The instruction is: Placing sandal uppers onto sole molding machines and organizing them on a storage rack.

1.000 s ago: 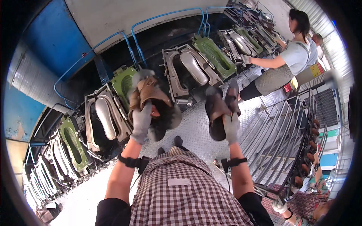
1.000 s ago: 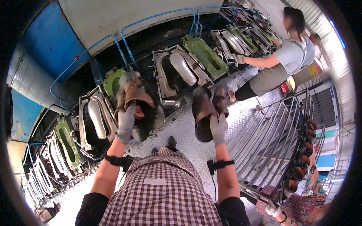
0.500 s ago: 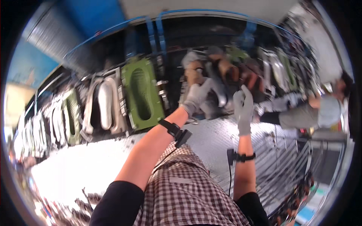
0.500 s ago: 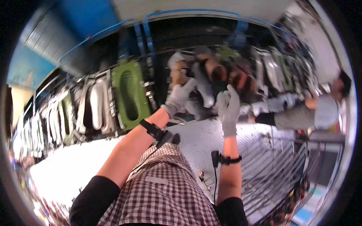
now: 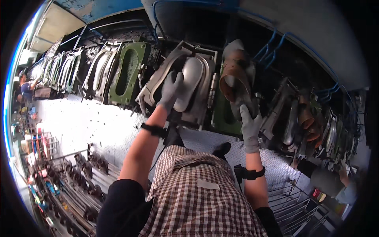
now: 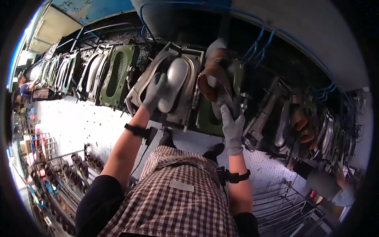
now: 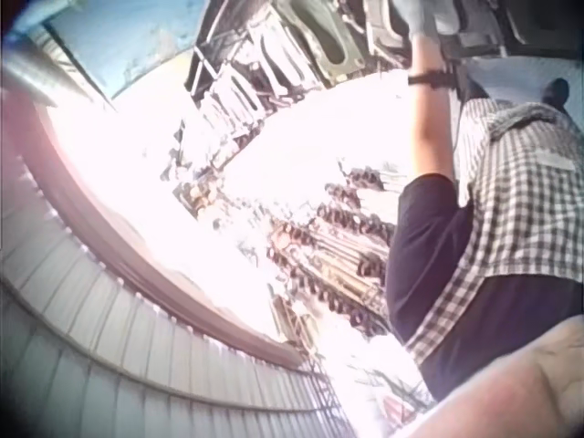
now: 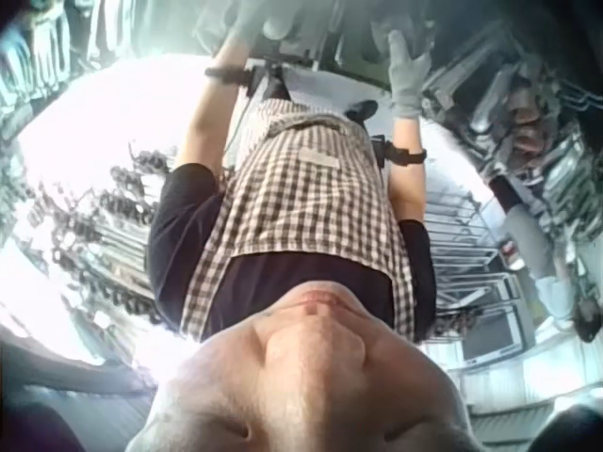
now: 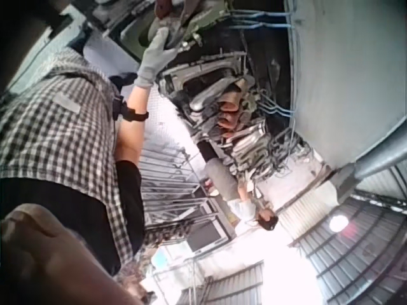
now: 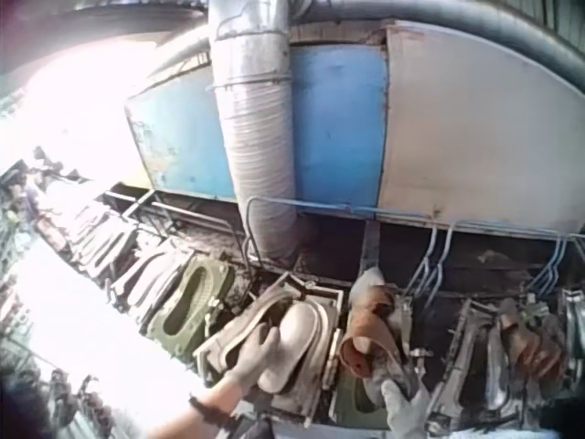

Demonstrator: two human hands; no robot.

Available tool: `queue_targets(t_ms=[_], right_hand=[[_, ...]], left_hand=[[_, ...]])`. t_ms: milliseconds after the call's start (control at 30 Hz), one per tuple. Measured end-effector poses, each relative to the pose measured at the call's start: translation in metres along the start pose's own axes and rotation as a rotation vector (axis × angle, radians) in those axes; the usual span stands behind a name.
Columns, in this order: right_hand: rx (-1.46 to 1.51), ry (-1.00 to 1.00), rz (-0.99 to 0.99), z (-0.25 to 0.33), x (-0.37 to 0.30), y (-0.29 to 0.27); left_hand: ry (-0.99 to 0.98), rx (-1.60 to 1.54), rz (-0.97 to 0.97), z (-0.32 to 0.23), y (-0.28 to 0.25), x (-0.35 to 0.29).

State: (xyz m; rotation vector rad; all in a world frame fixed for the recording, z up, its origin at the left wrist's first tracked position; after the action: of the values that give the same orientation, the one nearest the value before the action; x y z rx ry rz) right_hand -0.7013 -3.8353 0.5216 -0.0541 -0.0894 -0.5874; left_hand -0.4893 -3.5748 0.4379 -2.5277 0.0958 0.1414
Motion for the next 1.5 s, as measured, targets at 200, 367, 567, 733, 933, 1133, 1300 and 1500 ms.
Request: queue_targets(t_ms=[200,367,567,733,933,1133,1300,1500], right_hand=[[-0.152,0.066,-0.115,0.013,0.032,0.105],[-0.914,-0.399,-0.103,-0.005,0.061,0.165],[-1.020,-0.307,0.705,-0.009,-0.025,0.227],[-0.736,-0.271,0.689,-0.009,-0.041,0.192],[-0.671,-0.041,0.304,-0.052,-0.012,0.197],[-0.880,0.156,0.171,-0.076,-0.021,0.211],[-0.612,0.172,-0.061,-0.060,-0.020,0.220],[-0.820,-0.098,-0.051,-0.054,0.040,0.204]], left_hand=[[-0.457,-0.679,0.656,0.030,0.028,0.038],[-0.392,-0.694,0.589,0.030,-0.007,0.013],[-0.866,-1.041,0.886,0.078,-0.046,-0.027],[0.655,-0.045,0.095,0.060,-0.071,-0.056],[-0.396,-0.509,0.702,0.009,-0.029,0.026],[-0.325,-0.838,0.763,0.034,-0.017,0.028],[-0.212,-0.821,0.752,0.017,-0.009,0.038],[-0.287,-0.840,0.561,-0.002,0.030,0.059]])
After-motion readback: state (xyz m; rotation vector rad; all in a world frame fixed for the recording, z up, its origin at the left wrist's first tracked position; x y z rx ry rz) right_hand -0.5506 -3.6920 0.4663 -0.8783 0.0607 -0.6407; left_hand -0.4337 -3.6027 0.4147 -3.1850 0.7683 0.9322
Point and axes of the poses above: each hand's wrist, its own x-axis towards the middle knuckle, its own y-axis out of the palm, z = x × y, the point moved 2 cm from there along x, towards the middle knuckle, and after that the axes turned 8 degrees about -y, right-handed, at the moved point
